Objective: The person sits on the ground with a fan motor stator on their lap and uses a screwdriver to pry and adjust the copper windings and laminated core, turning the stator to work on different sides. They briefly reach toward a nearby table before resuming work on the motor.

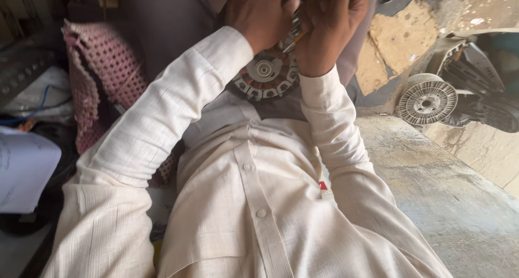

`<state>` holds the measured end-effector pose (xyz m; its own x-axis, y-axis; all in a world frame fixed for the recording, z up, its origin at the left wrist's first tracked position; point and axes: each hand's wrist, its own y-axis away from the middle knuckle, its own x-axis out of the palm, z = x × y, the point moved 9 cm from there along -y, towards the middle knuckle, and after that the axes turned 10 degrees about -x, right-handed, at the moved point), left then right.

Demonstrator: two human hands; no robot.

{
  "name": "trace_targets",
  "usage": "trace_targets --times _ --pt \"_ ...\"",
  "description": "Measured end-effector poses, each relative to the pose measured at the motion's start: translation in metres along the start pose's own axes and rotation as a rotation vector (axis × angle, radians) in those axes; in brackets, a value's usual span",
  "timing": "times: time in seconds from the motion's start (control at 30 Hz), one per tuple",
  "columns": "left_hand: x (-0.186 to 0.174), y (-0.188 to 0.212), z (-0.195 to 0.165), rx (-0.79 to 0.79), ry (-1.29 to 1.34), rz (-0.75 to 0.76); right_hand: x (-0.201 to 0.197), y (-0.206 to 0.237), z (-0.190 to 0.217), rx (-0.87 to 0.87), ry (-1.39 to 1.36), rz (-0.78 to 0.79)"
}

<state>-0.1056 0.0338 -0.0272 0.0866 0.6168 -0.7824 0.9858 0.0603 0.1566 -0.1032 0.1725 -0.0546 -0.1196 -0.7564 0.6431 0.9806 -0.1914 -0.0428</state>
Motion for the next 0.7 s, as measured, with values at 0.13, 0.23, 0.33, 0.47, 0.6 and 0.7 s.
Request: trace_targets --times 0.13,0.23,0.33,0.47,0.6,0.7 --pt "-0.007 -0.008 -0.014 0.051 0.038 0.0 0.007 -0.017 0.017 -0.015 -0.047 -0.035" --pt "-0.043 0.007 -0.023 0.122 0.18 -0.143 0.012 -0.021 0.022 0.03 -0.083 -0.012" --pt "-0.065 0.053 -0.028 0.163 0.219 -0.247 0.011 -0.03 0.042 -0.044 0.133 0.189" --pt "-0.046 0.104 -0.03 0.214 -0.072 -0.251 -0.005 -0.044 0.075 -0.091 0.585 0.518" --pt "-0.012 0.096 -0.011 0.195 -0.001 0.056 -0.002 -0.036 0.106 -0.071 1.105 0.913" --pt "-0.009 0.08 -0.014 0.366 -0.028 0.246 0.018 0.005 0.124 -0.236 1.36 1.284"
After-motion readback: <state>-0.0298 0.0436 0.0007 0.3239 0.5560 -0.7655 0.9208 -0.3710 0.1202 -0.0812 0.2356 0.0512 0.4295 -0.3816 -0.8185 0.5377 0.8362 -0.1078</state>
